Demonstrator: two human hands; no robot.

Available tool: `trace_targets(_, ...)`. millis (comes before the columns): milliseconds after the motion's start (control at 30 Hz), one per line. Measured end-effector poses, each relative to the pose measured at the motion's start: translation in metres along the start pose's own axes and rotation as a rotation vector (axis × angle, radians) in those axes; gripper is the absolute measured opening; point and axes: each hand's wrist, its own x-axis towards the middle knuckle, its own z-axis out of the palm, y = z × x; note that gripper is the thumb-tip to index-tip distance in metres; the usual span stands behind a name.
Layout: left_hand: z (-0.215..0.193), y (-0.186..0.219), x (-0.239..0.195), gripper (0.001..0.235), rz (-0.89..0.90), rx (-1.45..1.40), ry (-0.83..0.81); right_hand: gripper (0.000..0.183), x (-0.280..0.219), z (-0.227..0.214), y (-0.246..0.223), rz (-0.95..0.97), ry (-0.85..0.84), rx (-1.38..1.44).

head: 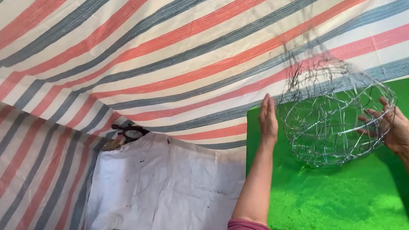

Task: Refining the details of a wire mesh structure by trimming and bending wire ends with pliers.

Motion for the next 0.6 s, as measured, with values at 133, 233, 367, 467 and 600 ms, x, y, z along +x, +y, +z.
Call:
trace_targets(133,0.015,-0.015,-0.011,0.085,-0.048,0.055,-0.084,0.063,0.003,-0.015,0.001,0.056,0.041,-0.112)
trace_targets(233,0.017,-0.003,-0.025,0.079,-0.038,0.060,-0.086,0.073,0.017,-0.046,0.008,0.009,0.021,-0.194)
trace_targets(367,0.020,-0.016,-0.028,0.073,0.101,0.169,-0.054,0.113,0.022,-0.086,-0.007,-0.172,-0.618,0.703)
trace_targets(467,0.025,-0.005,-0.039,0.068,0.214,0.276,-0.074,0.056,-0.013,-0.039,-0.040,-0.301,0.109,-0.266)
trace_targets(600,0.031,-0.015,-0.039,0.069,0.276,0.303,-0.063,0.045,-0.017,-0.021,-0.039,-0.419,0.229,-0.316)
